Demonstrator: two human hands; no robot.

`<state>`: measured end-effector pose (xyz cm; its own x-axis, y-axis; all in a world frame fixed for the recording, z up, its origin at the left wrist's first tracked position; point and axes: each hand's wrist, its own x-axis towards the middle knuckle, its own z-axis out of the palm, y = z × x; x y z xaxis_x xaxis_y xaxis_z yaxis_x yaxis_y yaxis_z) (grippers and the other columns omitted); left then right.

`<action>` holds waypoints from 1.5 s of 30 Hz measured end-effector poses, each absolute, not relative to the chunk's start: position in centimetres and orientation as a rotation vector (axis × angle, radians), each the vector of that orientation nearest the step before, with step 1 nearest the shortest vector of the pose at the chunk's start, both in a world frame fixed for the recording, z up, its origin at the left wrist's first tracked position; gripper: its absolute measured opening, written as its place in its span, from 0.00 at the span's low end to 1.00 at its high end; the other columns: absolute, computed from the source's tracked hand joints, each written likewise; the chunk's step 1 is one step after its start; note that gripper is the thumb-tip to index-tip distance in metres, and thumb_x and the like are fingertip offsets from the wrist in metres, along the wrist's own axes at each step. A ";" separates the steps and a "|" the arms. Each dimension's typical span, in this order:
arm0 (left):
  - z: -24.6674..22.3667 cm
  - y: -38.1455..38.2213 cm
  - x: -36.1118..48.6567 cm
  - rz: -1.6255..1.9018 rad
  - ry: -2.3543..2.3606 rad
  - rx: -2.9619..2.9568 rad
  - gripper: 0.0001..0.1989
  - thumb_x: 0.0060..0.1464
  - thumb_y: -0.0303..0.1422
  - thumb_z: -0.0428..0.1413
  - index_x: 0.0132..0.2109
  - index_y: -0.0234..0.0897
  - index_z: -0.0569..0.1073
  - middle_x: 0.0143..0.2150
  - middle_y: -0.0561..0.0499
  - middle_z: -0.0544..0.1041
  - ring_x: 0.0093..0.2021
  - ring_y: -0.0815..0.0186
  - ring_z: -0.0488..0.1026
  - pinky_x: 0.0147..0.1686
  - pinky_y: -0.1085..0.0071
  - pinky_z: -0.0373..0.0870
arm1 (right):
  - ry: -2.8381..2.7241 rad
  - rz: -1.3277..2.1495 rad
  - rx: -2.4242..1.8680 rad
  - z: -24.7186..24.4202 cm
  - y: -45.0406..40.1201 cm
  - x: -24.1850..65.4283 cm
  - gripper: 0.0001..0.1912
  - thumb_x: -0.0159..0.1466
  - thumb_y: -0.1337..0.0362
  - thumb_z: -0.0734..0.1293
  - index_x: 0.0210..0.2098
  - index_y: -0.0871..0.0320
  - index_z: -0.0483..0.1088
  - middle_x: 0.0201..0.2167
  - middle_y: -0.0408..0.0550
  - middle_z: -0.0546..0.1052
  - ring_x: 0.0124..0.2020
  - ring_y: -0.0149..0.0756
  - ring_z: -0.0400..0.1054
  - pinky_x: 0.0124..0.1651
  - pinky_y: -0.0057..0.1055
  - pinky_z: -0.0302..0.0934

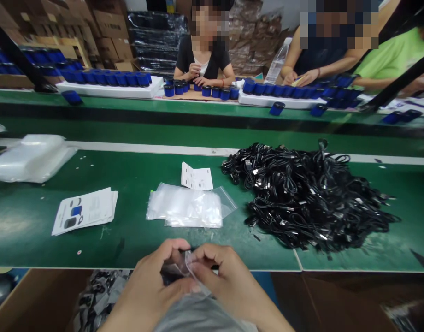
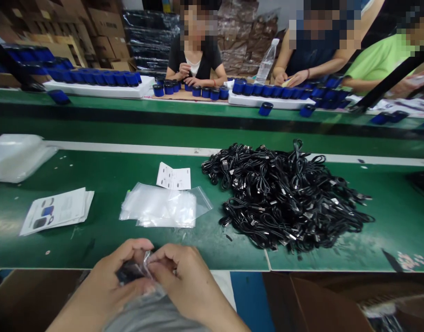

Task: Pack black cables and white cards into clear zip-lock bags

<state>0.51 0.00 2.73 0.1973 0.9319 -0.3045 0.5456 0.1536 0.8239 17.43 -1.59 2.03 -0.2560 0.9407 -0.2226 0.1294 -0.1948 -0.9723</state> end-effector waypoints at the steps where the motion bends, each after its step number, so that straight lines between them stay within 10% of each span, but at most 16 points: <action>1: 2.8 0.2 0.5 0.520 1.463 1.459 0.14 0.41 0.37 0.62 0.38 0.40 0.74 0.26 0.55 0.77 0.28 0.62 0.75 0.30 0.70 0.72 | -1.317 1.565 -1.269 2.0 -1.6 17.5 0.05 0.62 0.65 0.64 0.35 0.57 0.73 0.27 0.42 0.75 0.28 0.30 0.67 0.31 0.26 0.59; 7: 2.0 0.5 0.0 0.626 1.472 1.419 0.06 0.45 0.37 0.60 0.27 0.40 0.75 0.26 0.55 0.78 0.29 0.66 0.75 0.29 0.77 0.70 | -1.264 1.534 -1.341 1.4 -2.0 17.6 0.05 0.57 0.65 0.70 0.33 0.58 0.73 0.26 0.42 0.73 0.28 0.31 0.65 0.31 0.26 0.59; 18: 1.7 0.7 -1.9 0.421 1.311 1.764 0.10 0.60 0.38 0.49 0.36 0.42 0.74 0.33 0.55 0.75 0.33 0.69 0.73 0.33 0.78 0.66 | -1.396 1.238 -1.352 1.8 -1.3 18.4 0.11 0.61 0.67 0.63 0.23 0.59 0.67 0.23 0.41 0.66 0.25 0.28 0.60 0.29 0.24 0.55; 45: 2.0 0.6 -0.5 0.417 1.274 1.860 0.11 0.60 0.36 0.49 0.33 0.40 0.74 0.29 0.55 0.70 0.29 0.68 0.70 0.29 0.76 0.64 | -1.580 1.197 -1.411 1.4 -1.5 17.5 0.07 0.62 0.70 0.63 0.29 0.58 0.72 0.27 0.43 0.73 0.30 0.31 0.67 0.34 0.26 0.58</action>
